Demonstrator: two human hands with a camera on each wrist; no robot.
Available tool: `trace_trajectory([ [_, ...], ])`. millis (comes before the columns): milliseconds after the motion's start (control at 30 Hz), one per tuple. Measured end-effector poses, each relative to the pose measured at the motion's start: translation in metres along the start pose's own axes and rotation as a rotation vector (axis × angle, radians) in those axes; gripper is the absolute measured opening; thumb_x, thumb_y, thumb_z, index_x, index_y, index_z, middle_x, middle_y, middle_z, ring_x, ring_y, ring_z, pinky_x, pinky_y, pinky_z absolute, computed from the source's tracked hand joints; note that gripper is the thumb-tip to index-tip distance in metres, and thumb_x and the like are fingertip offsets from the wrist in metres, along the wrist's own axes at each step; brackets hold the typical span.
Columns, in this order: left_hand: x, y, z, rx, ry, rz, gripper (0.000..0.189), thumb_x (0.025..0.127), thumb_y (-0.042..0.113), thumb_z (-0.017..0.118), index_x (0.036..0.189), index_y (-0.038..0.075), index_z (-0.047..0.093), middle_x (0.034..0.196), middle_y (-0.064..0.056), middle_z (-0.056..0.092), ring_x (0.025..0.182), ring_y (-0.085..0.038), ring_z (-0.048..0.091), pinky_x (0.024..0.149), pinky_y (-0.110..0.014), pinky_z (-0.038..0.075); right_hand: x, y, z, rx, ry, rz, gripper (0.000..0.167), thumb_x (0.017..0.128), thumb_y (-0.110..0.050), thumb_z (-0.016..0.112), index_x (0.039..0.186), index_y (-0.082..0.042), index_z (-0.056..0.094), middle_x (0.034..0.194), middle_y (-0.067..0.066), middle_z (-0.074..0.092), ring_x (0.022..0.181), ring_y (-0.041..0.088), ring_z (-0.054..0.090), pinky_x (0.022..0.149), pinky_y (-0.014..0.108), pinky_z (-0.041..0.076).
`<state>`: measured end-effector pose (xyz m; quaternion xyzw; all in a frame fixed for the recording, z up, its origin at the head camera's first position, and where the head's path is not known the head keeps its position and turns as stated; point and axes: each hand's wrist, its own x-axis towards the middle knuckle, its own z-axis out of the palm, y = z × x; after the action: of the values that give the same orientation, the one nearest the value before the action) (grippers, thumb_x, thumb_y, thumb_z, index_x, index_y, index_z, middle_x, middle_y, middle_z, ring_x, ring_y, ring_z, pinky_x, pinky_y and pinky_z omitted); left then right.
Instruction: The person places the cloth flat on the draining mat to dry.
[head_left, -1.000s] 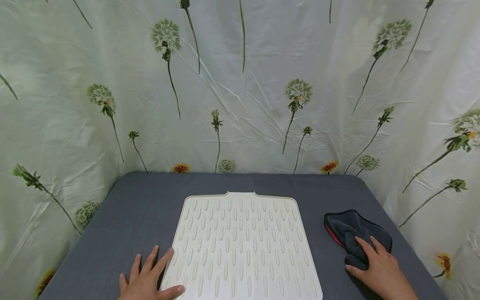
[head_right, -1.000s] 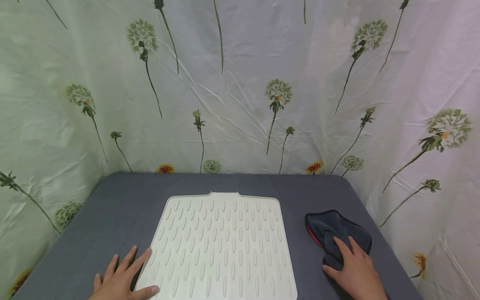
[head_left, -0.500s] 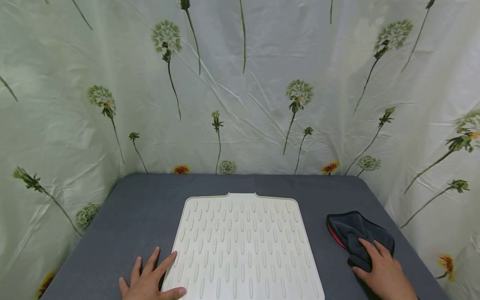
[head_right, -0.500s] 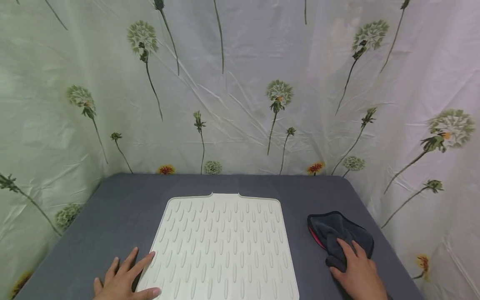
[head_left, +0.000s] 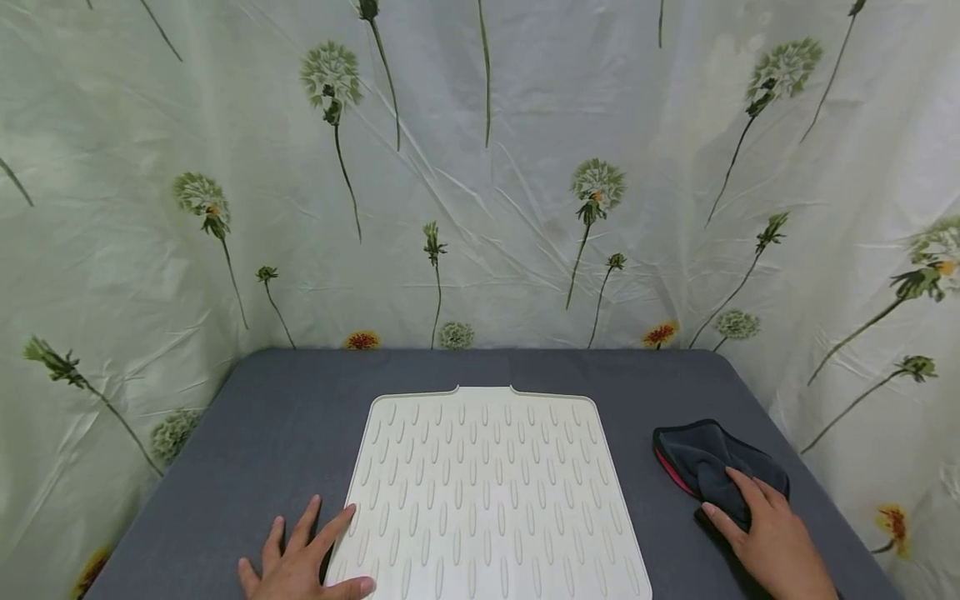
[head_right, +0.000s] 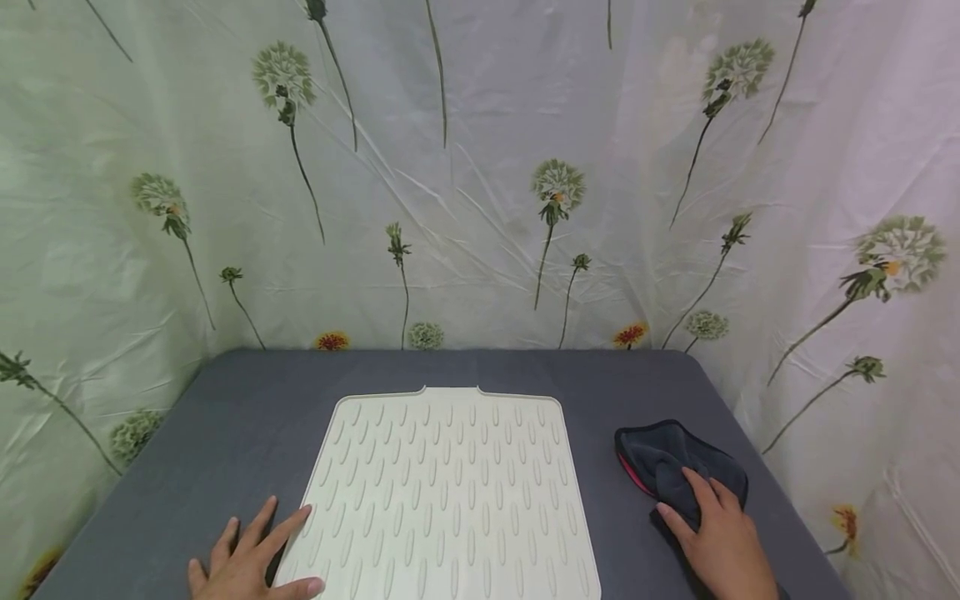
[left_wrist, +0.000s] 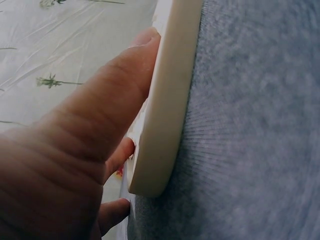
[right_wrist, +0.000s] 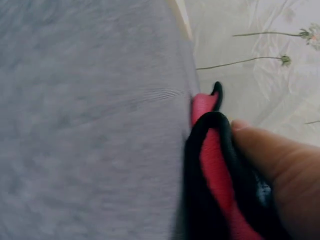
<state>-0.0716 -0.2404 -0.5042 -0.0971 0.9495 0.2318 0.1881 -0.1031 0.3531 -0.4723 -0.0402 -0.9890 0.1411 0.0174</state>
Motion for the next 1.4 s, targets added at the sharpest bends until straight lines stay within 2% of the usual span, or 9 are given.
trace_trajectory([
  [200, 0.001, 0.0, 0.001, -0.025, -0.012, -0.007, 0.107, 0.07, 0.085, 0.068, 0.157, 0.028, 0.041, 0.167, -0.03, 0.01, 0.14, -0.076, -0.004, 0.089, -0.095, -0.012, 0.0, 0.003, 0.005, -0.016, 0.039, 0.011, 0.087, 0.088, -0.045, 0.078, 0.146, 0.007, 0.04, 0.131, 0.049, 0.046, 0.113, 0.069, 0.048, 0.086, 0.076, 0.043],
  [267, 0.0, 0.0, 0.0, -0.032, -0.015, -0.005, 0.107, 0.071, 0.085, 0.068, 0.157, 0.028, 0.041, 0.168, -0.03, 0.009, 0.14, -0.076, -0.004, 0.089, -0.095, -0.013, 0.002, 0.005, 0.006, -0.017, 0.035, 0.012, 0.083, 0.087, -0.039, 0.079, 0.146, 0.006, 0.04, 0.129, 0.049, 0.048, 0.11, 0.069, 0.05, 0.085, 0.075, 0.044],
  [500, -0.005, 0.003, -0.002, -0.021, -0.01, 0.006, 0.105, 0.073, 0.083, 0.067, 0.158, 0.028, 0.039, 0.168, -0.028, 0.009, 0.139, -0.077, -0.004, 0.09, -0.095, -0.011, 0.005, 0.004, -0.001, 0.004, -0.125, 0.104, 0.073, 0.088, -0.018, 0.078, 0.146, 0.002, 0.04, 0.122, 0.047, 0.05, 0.104, 0.066, 0.055, 0.08, 0.069, 0.05],
  [700, -0.006, 0.007, -0.003, 0.004, -0.005, 0.003, 0.107, 0.072, 0.085, 0.067, 0.157, 0.028, 0.039, 0.167, -0.029, 0.012, 0.139, -0.077, -0.003, 0.091, -0.096, -0.008, 0.003, 0.0, -0.01, 0.023, -0.158, 0.14, 0.066, 0.087, -0.013, 0.075, 0.144, 0.001, 0.044, 0.119, 0.043, 0.053, 0.106, 0.064, 0.055, 0.077, 0.067, 0.05],
  [833, -0.006, 0.006, -0.003, -0.02, -0.01, 0.008, 0.106, 0.073, 0.083, 0.068, 0.158, 0.027, 0.039, 0.168, -0.029, 0.01, 0.139, -0.077, -0.004, 0.09, -0.095, -0.011, 0.0, -0.006, -0.017, 0.033, -0.09, 0.145, 0.063, 0.087, -0.014, 0.077, 0.141, -0.001, 0.048, 0.124, 0.043, 0.051, 0.109, 0.062, 0.054, 0.081, 0.069, 0.048],
  [1033, -0.006, 0.005, -0.004, -0.044, -0.024, 0.007, 0.106, 0.073, 0.081, 0.069, 0.158, 0.026, 0.038, 0.168, -0.029, 0.008, 0.139, -0.077, -0.005, 0.09, -0.094, -0.014, -0.008, -0.017, -0.024, 0.035, 0.162, 0.083, 0.059, 0.079, -0.006, 0.081, 0.133, -0.002, 0.057, 0.122, 0.04, 0.054, 0.106, 0.059, 0.056, 0.081, 0.072, 0.047],
  [1100, -0.005, 0.005, -0.004, -0.042, -0.024, 0.006, 0.107, 0.073, 0.082, 0.069, 0.158, 0.026, 0.038, 0.168, -0.029, 0.008, 0.139, -0.076, -0.005, 0.09, -0.094, -0.014, -0.01, -0.02, -0.026, 0.042, 0.213, 0.071, 0.058, 0.078, -0.003, 0.081, 0.131, -0.002, 0.058, 0.121, 0.039, 0.054, 0.105, 0.058, 0.056, 0.081, 0.072, 0.047],
  [1400, -0.002, 0.001, -0.001, -0.052, -0.026, 0.007, 0.107, 0.072, 0.083, 0.069, 0.158, 0.027, 0.038, 0.168, -0.028, 0.006, 0.14, -0.075, -0.005, 0.089, -0.094, -0.017, -0.014, -0.03, -0.037, 0.065, 0.306, 0.066, 0.06, 0.077, 0.001, 0.08, 0.132, -0.003, 0.058, 0.124, 0.036, 0.052, 0.109, 0.056, 0.053, 0.085, 0.07, 0.045],
])
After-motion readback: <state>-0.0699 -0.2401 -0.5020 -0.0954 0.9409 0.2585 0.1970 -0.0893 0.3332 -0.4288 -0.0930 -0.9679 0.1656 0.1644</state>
